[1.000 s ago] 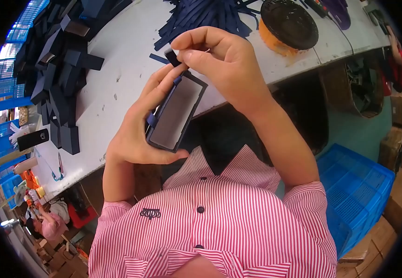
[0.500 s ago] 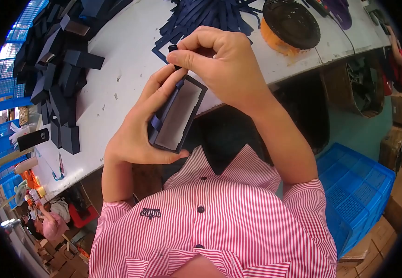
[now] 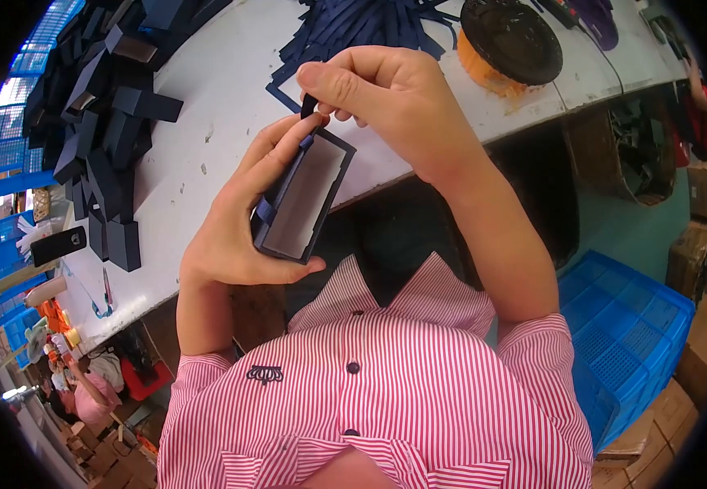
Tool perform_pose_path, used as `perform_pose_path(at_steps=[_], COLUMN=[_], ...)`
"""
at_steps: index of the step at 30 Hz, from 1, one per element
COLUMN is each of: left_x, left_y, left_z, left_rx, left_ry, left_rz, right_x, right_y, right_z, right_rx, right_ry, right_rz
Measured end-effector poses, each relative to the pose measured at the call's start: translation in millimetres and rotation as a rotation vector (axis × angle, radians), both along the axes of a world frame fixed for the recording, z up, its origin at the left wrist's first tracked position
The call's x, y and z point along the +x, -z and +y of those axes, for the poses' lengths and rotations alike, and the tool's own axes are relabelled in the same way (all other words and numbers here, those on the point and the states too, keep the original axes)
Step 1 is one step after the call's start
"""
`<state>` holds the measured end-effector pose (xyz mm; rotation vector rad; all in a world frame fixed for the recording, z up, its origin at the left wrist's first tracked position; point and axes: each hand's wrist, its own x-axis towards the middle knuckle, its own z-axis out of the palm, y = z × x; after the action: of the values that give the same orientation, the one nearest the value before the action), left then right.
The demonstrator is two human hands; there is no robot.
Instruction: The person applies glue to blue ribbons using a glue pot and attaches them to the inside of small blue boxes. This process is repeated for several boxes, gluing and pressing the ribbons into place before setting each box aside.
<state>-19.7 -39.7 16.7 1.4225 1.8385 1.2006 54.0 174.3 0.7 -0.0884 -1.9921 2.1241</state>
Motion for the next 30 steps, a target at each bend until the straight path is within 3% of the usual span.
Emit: perform_pose_path(at_steps=[7,19,27,30], left_x=[1.2,4.0,3.6,8.2], left_y=[0.0,4.0,3.4,1.3], left_z=[-1.3,-1.5,-1.7,0.1], left_rx=[0.015,0.03,0.007,-0.087], left_ry=[-0.027,-0.108,-0.113,-0.141], left_rz=[0.031,0.068,0.094,0.302], right_x=[-3.5,-3.1,0.6,1.5], right_y=[-0.1,4.2,6.1,5.1], right_z=[-5.9,3.7,-6.3,-15.1], right_rx=[-0.115,-0.345,0.015,0.147], right_ry=[0.059,-0.078,0.086,0.116], right_rz=[-0.04,-0.139,-0.023,0.002])
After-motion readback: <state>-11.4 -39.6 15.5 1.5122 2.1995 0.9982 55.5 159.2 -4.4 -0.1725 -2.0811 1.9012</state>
